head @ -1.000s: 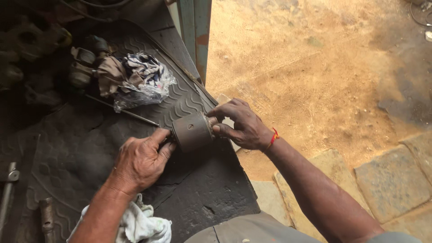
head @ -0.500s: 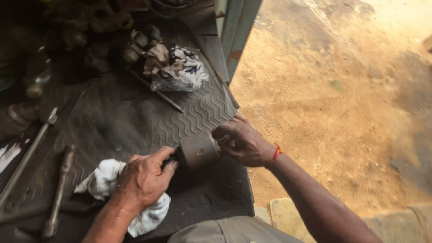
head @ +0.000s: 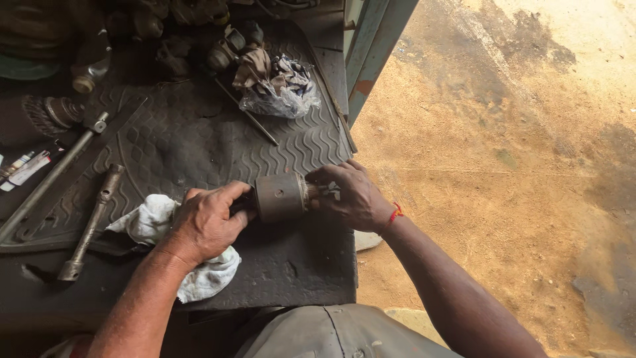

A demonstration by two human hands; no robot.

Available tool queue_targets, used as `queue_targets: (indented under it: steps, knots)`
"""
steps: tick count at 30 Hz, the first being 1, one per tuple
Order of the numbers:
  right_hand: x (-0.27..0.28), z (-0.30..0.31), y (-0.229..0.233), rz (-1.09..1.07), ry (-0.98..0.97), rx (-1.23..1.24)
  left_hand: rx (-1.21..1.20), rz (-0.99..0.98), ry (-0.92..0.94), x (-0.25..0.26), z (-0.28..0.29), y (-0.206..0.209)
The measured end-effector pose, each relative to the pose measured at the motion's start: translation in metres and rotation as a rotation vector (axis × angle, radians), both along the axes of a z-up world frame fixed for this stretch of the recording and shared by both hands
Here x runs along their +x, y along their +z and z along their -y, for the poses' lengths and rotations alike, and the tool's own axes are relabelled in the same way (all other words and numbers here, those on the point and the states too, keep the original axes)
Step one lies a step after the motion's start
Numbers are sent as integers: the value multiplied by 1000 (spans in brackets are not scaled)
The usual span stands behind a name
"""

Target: The person cleans a cylindrical mechanical part with a cloth, inserts a metal rod, and uses a hammer to tap the rod into place. The person repeatedly wipes the part and adjusts the rod throughout the process.

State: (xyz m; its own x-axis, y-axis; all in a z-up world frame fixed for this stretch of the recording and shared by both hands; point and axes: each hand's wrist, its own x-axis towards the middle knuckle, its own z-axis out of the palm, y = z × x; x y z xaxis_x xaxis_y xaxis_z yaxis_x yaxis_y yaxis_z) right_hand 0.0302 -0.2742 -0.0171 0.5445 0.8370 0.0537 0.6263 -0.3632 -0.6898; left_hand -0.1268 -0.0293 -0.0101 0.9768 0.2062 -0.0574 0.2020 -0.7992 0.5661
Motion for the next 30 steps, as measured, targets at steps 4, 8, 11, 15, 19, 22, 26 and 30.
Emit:
queue_targets:
  steps: [4,8,11,15,19,22,26,30]
  knots:
    - [4,2,-11,5,12,13,73,58,-40,1,-1,-8]
    - [11,-4,-20,58,23,-5,147,-36,-35,5,-5,-16]
    - [15,-8,-24,129,13,-141,246,-64,-36,10,-7,-17]
    - [18,-10,-26,65,-29,-75,246,-90,-15,17,-5,-11]
    - [19,-3,-28,-15,1,-6,170,-90,-20,17,-5,-5]
    - [21,-7,-28,2,-4,-31,169,-177,-15,20,-8,-2]
    - [18,-8,-28,1,-57,-29,185,-113,-55,24,-13,-2]
    - [4,2,-30,-302,-203,140,-36,224,-62,22,-16,1]
